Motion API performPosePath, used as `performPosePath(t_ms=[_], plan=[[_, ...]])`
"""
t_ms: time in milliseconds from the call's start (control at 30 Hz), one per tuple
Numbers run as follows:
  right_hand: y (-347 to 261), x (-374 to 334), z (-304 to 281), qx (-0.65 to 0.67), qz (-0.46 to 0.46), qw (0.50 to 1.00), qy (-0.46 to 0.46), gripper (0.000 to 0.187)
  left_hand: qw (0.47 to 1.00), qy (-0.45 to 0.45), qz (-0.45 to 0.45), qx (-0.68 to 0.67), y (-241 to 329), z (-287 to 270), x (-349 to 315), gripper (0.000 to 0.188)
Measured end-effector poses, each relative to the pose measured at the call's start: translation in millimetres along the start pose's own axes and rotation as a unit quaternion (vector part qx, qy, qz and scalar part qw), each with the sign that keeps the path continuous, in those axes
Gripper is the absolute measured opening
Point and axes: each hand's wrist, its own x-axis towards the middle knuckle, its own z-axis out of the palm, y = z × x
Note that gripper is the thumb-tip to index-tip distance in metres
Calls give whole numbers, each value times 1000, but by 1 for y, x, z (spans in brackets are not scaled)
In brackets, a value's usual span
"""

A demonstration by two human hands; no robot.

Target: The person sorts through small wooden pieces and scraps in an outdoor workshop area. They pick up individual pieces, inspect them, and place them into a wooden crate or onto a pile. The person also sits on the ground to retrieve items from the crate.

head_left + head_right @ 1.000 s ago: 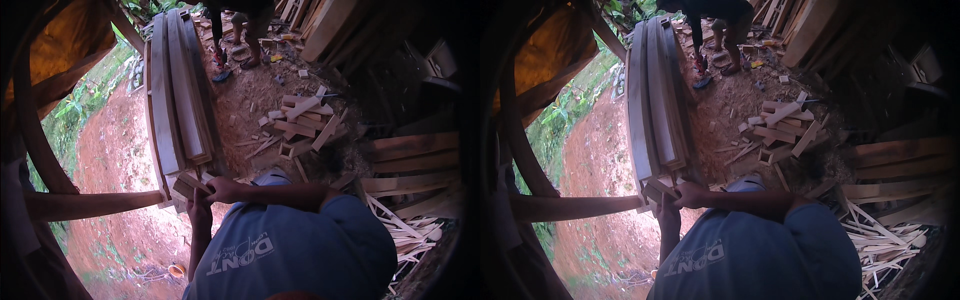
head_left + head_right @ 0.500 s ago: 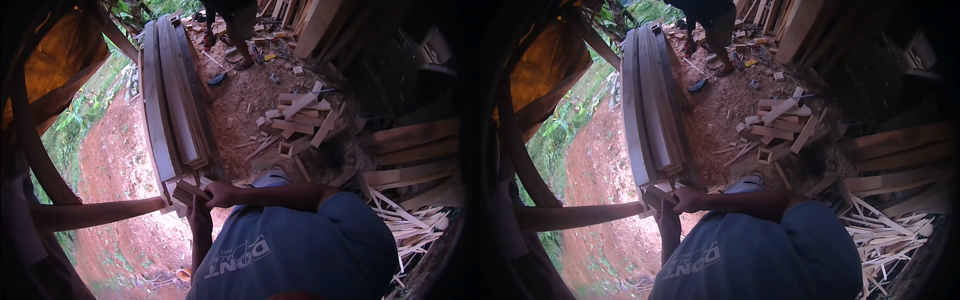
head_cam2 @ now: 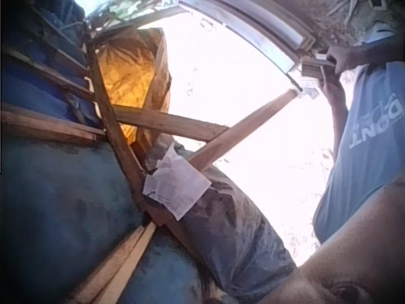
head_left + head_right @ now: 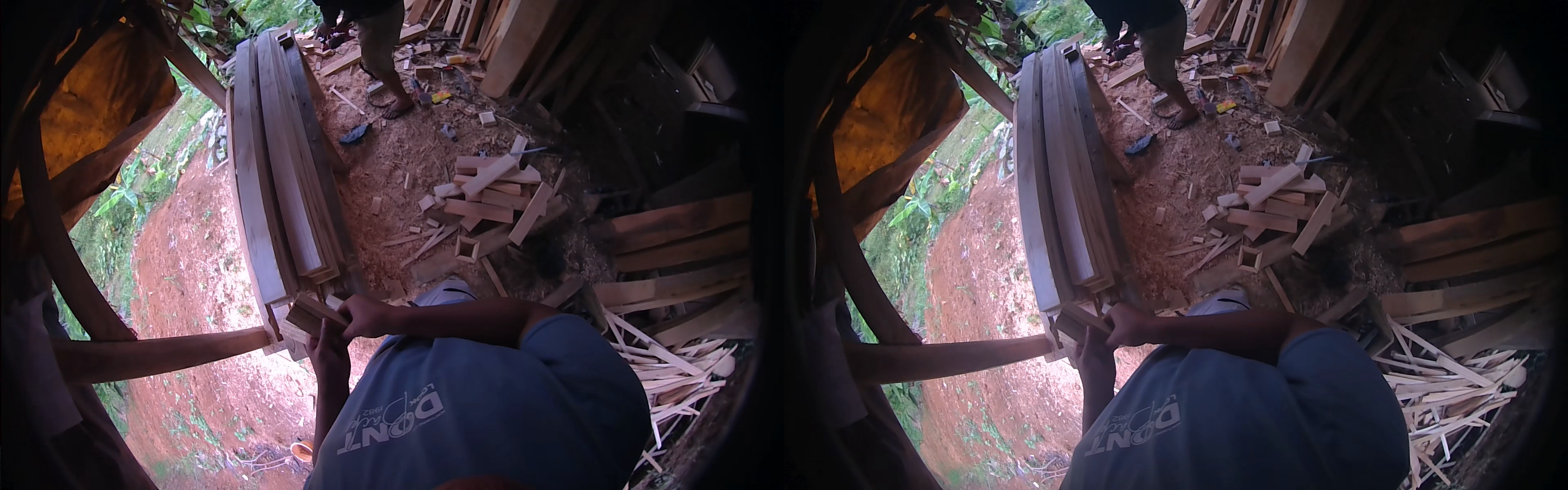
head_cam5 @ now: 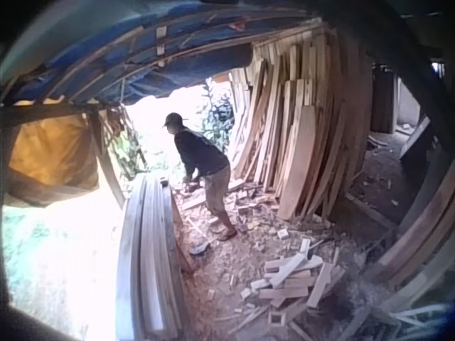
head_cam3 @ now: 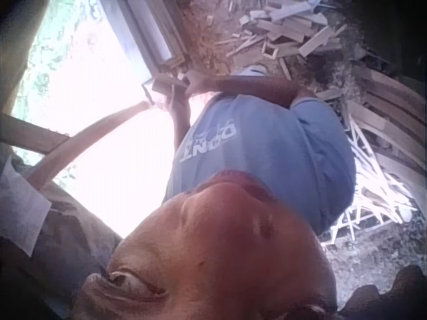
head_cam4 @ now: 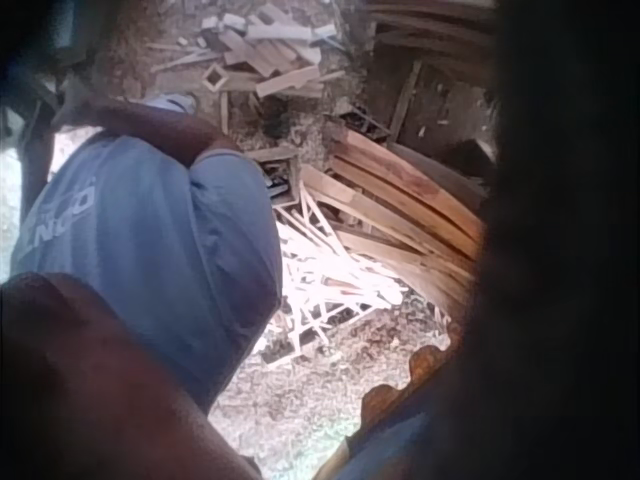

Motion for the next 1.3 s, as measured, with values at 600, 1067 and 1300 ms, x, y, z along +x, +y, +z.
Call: performPosePath(t_ms=[600, 1067, 1300], plan=[[-13, -3, -12, 46, 44, 998, -18, 36, 998, 21, 49, 46, 1, 23, -2, 28], [-4, 2, -8, 84, 100, 989, -65, 38, 998, -16, 54, 3, -3, 16, -8, 31], [23, 5, 3, 156, 80, 983, -61, 37, 999, -23, 29, 22, 2, 19, -12, 29]])
